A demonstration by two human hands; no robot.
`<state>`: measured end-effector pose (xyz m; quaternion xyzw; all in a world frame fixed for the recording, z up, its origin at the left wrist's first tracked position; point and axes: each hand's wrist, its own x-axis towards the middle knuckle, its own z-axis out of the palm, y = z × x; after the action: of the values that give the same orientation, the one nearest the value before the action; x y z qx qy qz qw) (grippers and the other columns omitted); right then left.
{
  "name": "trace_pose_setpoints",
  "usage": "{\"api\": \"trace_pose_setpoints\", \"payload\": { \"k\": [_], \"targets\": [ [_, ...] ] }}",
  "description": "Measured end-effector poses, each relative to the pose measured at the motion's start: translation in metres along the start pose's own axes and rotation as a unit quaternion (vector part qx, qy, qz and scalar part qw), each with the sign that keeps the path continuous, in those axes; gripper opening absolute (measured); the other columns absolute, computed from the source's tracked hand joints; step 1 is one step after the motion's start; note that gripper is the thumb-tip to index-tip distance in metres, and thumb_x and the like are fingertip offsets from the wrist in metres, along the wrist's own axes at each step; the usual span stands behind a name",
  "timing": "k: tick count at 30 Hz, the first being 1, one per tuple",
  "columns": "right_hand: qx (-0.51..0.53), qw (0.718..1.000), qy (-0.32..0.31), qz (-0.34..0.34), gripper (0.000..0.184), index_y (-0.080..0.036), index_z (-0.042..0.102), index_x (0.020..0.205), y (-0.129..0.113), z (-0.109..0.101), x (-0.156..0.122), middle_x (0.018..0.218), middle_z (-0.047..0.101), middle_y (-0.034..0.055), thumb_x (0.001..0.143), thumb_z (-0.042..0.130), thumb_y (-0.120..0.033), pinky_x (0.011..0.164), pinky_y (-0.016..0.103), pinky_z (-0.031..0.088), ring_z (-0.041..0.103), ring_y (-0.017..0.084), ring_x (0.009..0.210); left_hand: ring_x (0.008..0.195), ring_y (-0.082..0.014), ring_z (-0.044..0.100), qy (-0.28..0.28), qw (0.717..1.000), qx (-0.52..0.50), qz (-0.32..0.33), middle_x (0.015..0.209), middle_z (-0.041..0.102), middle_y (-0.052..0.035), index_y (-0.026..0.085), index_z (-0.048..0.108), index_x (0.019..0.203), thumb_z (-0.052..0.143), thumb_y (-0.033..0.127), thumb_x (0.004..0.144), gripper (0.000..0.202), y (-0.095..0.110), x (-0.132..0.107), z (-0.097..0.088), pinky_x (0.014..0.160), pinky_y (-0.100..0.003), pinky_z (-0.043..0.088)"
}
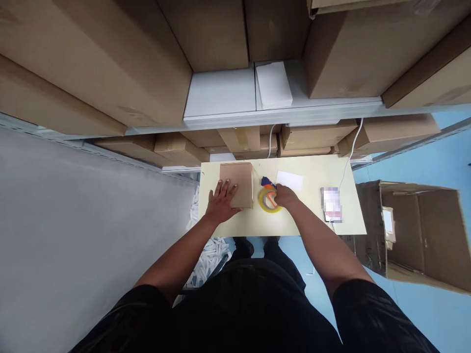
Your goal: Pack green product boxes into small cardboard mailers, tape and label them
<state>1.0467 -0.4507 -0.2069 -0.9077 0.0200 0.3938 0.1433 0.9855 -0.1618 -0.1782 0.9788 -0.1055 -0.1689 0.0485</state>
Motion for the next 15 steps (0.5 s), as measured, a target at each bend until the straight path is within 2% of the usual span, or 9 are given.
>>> {"api": "trace_pose_setpoints", "payload": {
  "k": [5,8,11,15],
  "targets": [
    [0.01,0.999,-0.03,-0.013,0.054,-0.016,0.058,0.133,0.045,0.054,-0.076,0.116,0.072,0.0121,0.08,0.063,-0.009,0.077,0.027,0.048,0.07,0.025,0.102,0.159,-0.0422,-0.006,0.003,1.0,-0.012,-0.008,0.175,0.004,-0.0063,0.032,0.021,0.166,0.065,0.079,0.079,0.108,0.002,0.0,0.001,0.121,-0.068,0.018],
    [-0.021,0.998,-0.042,-0.045,0.056,-0.015,0.056,0.138,0.052,0.082,-0.103,0.121,0.069,0.0131,0.082,0.058,-0.008,0.081,0.029,0.047,0.069,0.026,0.106,0.159,-0.0412,-0.007,0.0,1.0,-0.015,-0.001,0.175,0.002,-0.0063,0.032,0.019,0.167,0.064,0.081,0.078,0.111,0.001,0.0,0.003,0.121,-0.068,0.018],
    [-0.066,0.993,-0.052,-0.088,0.061,-0.015,0.053,0.143,0.033,0.089,-0.101,0.126,0.067,0.0152,0.083,0.059,-0.01,0.083,0.032,0.048,0.068,0.028,0.108,0.159,-0.0405,-0.008,-0.003,1.0,-0.013,0.001,0.175,0.001,-0.0074,0.031,0.018,0.167,0.065,0.081,0.077,0.113,0.0,0.001,0.005,0.122,-0.067,0.018],
    [-0.161,0.971,-0.063,-0.167,0.062,-0.015,0.049,0.147,-0.014,0.075,-0.074,0.127,0.067,0.0181,0.086,0.062,-0.016,0.083,0.035,0.052,0.068,0.03,0.11,0.159,-0.041,-0.008,-0.005,1.0,-0.013,0.003,0.175,0.0,-0.0076,0.03,0.019,0.167,0.064,0.081,0.078,0.112,0.002,0.0,0.003,0.122,-0.067,0.019]
  ]
}}
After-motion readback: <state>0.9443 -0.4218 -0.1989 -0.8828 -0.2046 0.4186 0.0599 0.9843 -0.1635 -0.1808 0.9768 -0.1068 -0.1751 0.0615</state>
